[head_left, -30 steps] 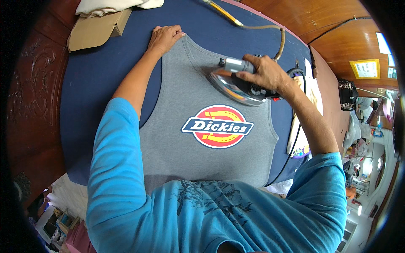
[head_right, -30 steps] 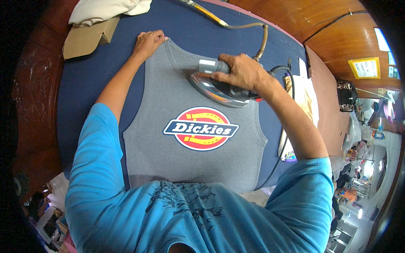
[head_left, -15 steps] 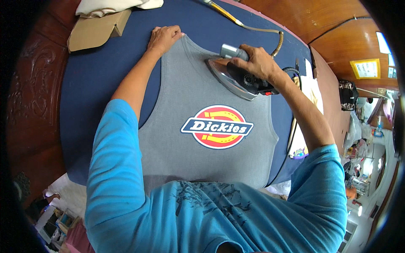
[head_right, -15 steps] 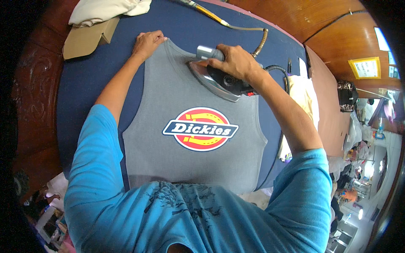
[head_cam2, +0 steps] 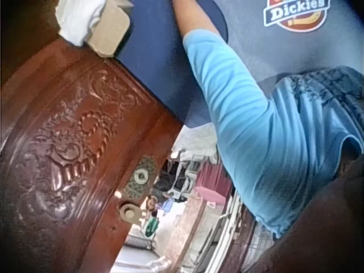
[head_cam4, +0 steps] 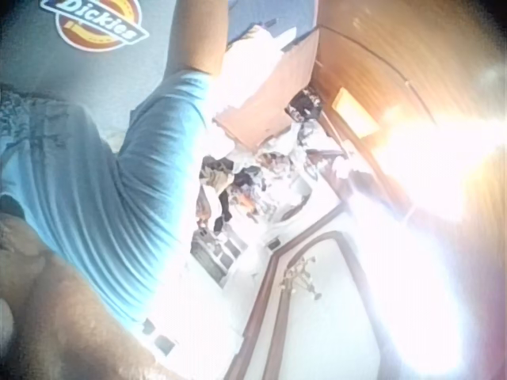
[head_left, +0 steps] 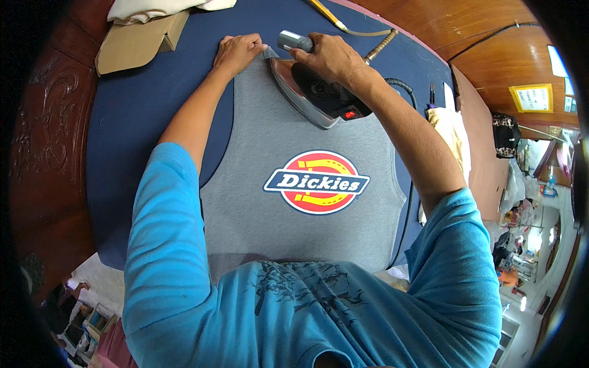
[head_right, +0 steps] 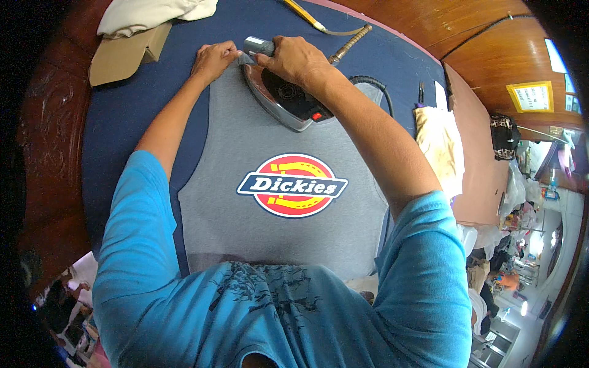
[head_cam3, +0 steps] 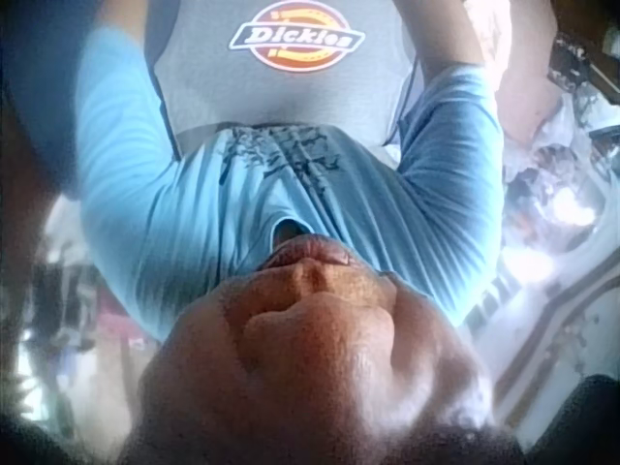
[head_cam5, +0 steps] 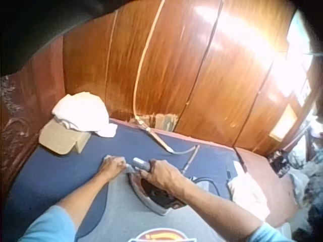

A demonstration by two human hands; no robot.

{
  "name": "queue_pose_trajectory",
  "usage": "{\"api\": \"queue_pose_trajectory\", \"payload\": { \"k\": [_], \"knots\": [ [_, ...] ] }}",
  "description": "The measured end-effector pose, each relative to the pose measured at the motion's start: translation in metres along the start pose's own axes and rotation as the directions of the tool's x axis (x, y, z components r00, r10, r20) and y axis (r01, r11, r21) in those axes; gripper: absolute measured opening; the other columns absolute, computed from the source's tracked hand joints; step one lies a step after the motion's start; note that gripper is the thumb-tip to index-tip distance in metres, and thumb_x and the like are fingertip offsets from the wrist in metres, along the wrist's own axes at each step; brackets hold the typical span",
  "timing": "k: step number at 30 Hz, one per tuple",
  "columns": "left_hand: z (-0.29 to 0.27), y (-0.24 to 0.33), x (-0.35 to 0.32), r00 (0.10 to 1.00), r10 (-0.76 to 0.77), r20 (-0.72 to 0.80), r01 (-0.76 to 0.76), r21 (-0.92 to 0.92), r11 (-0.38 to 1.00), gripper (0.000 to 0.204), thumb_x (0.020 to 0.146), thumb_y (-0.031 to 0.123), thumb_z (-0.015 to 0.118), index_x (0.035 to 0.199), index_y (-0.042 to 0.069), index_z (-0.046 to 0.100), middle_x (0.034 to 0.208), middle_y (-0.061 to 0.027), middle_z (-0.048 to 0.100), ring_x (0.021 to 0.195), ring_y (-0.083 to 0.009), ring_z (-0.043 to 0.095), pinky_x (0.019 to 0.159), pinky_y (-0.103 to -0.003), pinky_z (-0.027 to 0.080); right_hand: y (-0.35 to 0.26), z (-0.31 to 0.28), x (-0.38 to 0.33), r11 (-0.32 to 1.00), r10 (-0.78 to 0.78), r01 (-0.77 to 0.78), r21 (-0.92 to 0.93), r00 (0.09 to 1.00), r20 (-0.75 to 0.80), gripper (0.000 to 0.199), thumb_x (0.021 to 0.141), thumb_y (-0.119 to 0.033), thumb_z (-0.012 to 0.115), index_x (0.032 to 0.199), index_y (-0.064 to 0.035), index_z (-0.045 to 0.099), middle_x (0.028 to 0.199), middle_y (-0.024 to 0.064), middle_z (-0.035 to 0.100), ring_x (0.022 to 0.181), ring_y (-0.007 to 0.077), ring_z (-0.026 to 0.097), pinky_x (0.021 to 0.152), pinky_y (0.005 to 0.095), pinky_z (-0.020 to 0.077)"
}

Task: The person irons a grey tank top on a padded table and then folds it, placing it onto a stack of similar garments in a workshop environment.

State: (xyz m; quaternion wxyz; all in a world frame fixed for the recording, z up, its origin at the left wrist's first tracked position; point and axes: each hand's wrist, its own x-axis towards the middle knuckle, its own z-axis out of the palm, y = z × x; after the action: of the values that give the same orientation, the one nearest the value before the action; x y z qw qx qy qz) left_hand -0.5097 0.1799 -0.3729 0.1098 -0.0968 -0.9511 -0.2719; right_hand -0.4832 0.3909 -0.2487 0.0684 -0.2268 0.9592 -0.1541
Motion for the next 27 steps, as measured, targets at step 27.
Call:
{"api": "queue_pose_trajectory", "payload": {
  "k": [27],
  "knots": [
    [-0.005, 0.011, 0.0, 0.996, -0.06, 0.064, 0.059, 0.014, 0.998, 0.03, 0.086, 0.038, 0.053, 0.077, 0.01, 0.057, 0.059, -0.0017, 0.054, 0.066, -0.0195, 0.055, 0.082, -0.035, 0.037, 0.112, -0.043, -0.091, 0.955, 0.297, -0.297, -0.002, 0.954, -0.026, 0.051, 0.08, -0.044, 0.057, 0.101, 0.0012, 0.061, 0.084, 0.0246, 0.064, 0.079, 0.0353, 0.064, 0.074, 0.0394, 0.0489]
  ]
}}
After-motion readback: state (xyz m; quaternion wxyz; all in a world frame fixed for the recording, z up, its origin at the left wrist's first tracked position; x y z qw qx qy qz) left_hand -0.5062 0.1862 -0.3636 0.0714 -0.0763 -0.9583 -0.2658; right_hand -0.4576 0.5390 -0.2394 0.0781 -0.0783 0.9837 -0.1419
